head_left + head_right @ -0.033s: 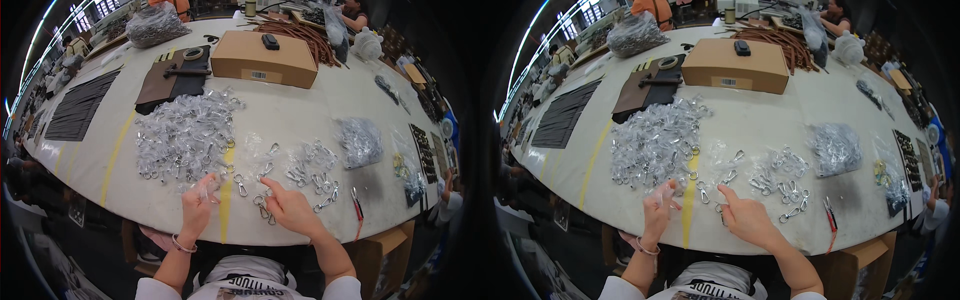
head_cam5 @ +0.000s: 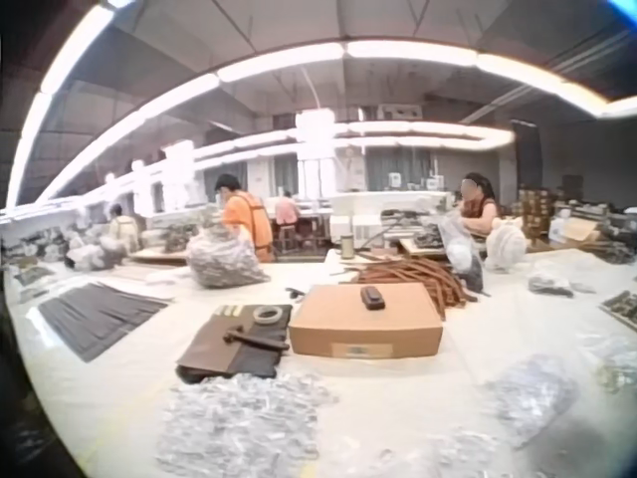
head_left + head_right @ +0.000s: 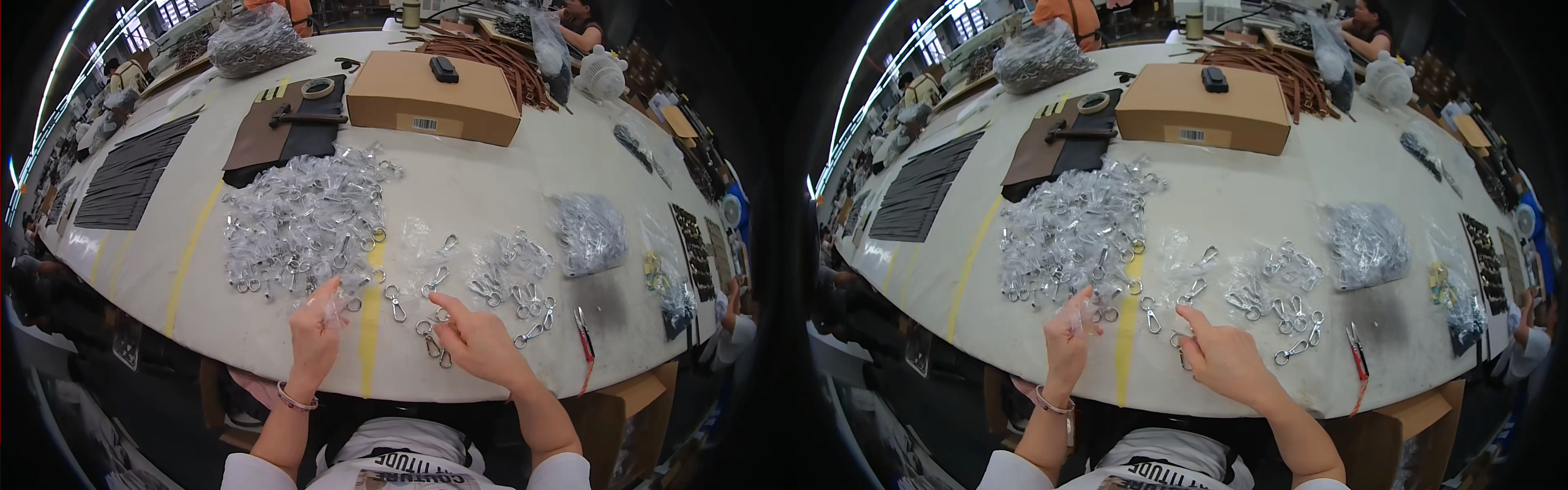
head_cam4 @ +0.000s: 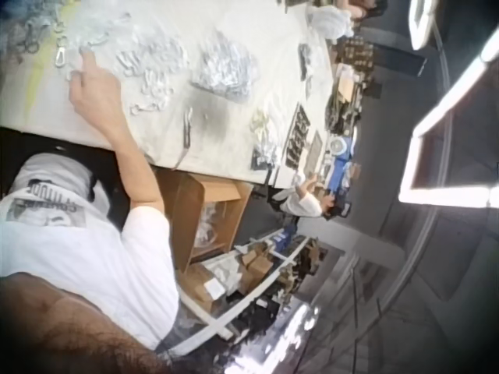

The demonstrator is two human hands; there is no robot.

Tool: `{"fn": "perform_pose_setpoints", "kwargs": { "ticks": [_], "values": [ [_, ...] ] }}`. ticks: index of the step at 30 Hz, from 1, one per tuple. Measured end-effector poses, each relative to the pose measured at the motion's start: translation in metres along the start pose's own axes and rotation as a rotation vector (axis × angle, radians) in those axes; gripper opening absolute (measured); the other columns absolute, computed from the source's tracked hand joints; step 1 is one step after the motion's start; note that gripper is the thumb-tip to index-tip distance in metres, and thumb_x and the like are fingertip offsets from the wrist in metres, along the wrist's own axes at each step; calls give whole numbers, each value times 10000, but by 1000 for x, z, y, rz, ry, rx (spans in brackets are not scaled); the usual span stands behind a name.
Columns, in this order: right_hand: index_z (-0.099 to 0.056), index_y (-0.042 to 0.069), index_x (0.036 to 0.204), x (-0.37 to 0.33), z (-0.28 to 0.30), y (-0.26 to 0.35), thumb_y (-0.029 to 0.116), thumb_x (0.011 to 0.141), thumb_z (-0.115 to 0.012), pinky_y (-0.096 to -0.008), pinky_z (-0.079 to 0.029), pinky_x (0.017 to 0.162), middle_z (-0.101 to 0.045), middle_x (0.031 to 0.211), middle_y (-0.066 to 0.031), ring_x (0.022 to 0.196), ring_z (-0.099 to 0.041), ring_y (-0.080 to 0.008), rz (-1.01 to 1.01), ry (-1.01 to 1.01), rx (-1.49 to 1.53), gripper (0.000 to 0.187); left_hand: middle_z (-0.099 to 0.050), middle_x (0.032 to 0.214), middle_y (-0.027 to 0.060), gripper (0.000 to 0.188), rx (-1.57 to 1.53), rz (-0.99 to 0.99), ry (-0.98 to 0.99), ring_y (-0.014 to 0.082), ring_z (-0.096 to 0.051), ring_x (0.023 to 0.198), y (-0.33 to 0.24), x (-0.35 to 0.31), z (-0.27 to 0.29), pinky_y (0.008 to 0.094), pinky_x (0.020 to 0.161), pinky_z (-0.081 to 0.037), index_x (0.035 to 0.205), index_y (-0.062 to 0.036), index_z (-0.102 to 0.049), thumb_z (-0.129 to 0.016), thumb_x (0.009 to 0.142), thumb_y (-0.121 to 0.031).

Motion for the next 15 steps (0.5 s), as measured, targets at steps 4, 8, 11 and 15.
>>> {"fn": "perform_pose_setpoints", "kwargs": {
  "ticks": [4,8,11,15],
  "values": [
    [-497,11,1126,-4,-3,-2,92,789,-587,-211,-383,477,-577,606,-40,501,-493,-61,52,-63,282,358,-607,777,62,223,-184,35,115,75,-532,543,-8,-4,-6,199,472,-433,1037,7,-577,-455,876,-87],
    [-568,9,981,2,-25,6,145,770,-614,-227,-379,472,-568,580,-61,489,-494,-95,41,-27,518,255,-581,713,20,202,-490,369,557,38,-488,528,-11,-39,-55,176,459,-403,986,-10,-584,-504,876,-159],
    [-600,5,839,4,-24,1,183,776,-598,-260,-393,475,-560,548,-90,468,-512,-138,47,-77,446,189,-524,637,-27,189,-492,399,558,19,-434,509,-11,-46,-66,165,433,-347,929,-24,-584,-534,865,-195],
    [-590,-2,777,7,-7,-23,179,783,-570,-283,-382,469,-537,534,-106,459,-495,-167,-22,-1,415,183,-478,602,-38,230,-663,591,765,14,-376,479,-14,-47,-66,165,414,-282,975,5,-580,-583,830,-174]
  ]
}}
Point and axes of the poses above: each hand's wrist, its own x-axis towards the middle knuckle, its own z-axis out of the back of the hand, y = z × x, the point moved 6 cm from there along x, towards the middle knuckle
